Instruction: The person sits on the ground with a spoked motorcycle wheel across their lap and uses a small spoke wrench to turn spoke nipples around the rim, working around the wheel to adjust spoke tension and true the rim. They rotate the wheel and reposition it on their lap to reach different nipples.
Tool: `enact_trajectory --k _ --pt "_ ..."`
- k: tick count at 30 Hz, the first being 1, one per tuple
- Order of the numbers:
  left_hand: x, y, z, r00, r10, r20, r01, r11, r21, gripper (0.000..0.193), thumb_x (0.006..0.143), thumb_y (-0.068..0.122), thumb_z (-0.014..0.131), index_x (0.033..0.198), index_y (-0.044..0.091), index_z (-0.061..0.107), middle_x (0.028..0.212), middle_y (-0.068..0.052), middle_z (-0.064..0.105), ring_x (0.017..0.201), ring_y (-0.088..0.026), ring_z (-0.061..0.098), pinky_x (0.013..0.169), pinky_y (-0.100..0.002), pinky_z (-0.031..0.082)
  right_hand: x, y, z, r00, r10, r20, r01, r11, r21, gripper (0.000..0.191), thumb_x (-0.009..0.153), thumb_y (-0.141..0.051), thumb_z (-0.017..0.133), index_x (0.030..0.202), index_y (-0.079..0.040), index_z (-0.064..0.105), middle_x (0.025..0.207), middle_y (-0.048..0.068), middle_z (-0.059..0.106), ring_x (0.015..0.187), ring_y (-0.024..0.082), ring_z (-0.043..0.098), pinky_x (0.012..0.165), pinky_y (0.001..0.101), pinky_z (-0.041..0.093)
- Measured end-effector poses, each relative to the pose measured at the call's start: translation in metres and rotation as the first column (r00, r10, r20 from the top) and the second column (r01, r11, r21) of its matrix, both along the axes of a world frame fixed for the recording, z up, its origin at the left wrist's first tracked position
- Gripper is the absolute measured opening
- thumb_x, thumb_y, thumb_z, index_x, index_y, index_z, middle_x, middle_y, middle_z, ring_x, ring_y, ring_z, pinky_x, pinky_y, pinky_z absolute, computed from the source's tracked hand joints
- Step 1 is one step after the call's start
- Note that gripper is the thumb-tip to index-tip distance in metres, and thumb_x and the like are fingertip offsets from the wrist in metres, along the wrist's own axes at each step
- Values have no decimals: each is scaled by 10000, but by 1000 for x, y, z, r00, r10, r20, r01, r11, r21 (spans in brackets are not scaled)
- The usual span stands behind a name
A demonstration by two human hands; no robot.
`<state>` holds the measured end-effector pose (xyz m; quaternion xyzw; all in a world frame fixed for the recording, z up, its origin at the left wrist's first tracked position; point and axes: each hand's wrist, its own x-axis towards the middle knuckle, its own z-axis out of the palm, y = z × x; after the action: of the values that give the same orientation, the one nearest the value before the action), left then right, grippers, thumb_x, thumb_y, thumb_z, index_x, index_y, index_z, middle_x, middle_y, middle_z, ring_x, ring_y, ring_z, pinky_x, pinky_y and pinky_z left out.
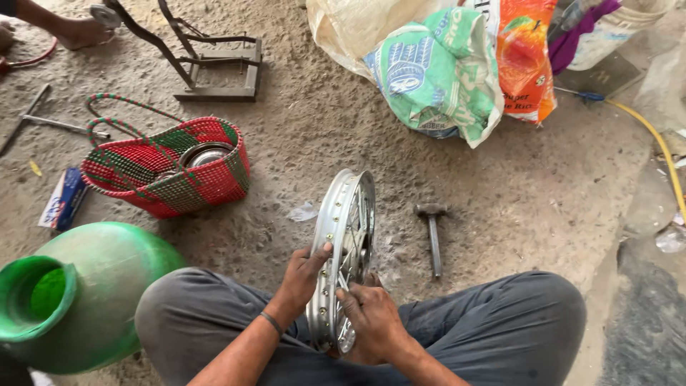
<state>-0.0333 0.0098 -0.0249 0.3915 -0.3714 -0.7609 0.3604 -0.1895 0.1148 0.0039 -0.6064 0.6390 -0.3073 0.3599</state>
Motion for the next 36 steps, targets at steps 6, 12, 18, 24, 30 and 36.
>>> enact_trajectory --k 6,12,18,24,30,36 --pt "-3 2 -1 994 -101 49 99 994 40 457 982 404 651 1034 -44 725 884 -66 744 753 -106 677 688 -274 554 -23 -8 -24 534 -400 745 -120 836 535 415 1034 -281 650 678 -132 497 545 -37 417 450 157 402 427 346 324" --pt "-6 2 0 997 -79 -20 81 986 149 445 939 405 668 1017 -27 739 842 -74 750 684 -130 688 635 -288 561 -73 -60 -15 633 -438 638 -8 820 572 392 987 -278 625 648 -112 520 530 7 405 449 164 399 432 346 328" --pt "-11 2 4 994 -108 -16 110 987 118 434 960 407 658 1047 -12 728 872 -57 732 727 -114 669 662 -291 553 -48 -131 -52 908 -361 213 283 903 323 309 982 -322 546 1041 -58 696 848 54 716 751 203 673 655 351 535" --pt "-1 2 -2 998 -61 4 61 998 -21 402 993 350 617 1045 -28 743 895 -45 748 785 -93 660 714 -274 541 -59 -69 -41 921 -25 -389 -96 953 -287 323 1049 -280 519 1146 -52 725 910 153 704 772 286 656 689 433 512" --pt "-1 2 1 997 -70 12 70 997 7 402 990 349 616 1005 -34 739 858 -56 740 746 -113 651 682 -290 541 4 6 -29 957 -246 153 237 969 70 378 996 -296 610 783 1 708 611 104 627 570 225 598 575 383 471" --pt "1 0 -6 997 -76 -5 76 991 110 445 970 394 628 994 -36 740 838 -63 748 732 -125 685 702 -295 563 -46 -30 -43 821 -442 362 187 807 560 323 972 -268 690 853 31 685 585 52 606 508 204 495 489 392 411"
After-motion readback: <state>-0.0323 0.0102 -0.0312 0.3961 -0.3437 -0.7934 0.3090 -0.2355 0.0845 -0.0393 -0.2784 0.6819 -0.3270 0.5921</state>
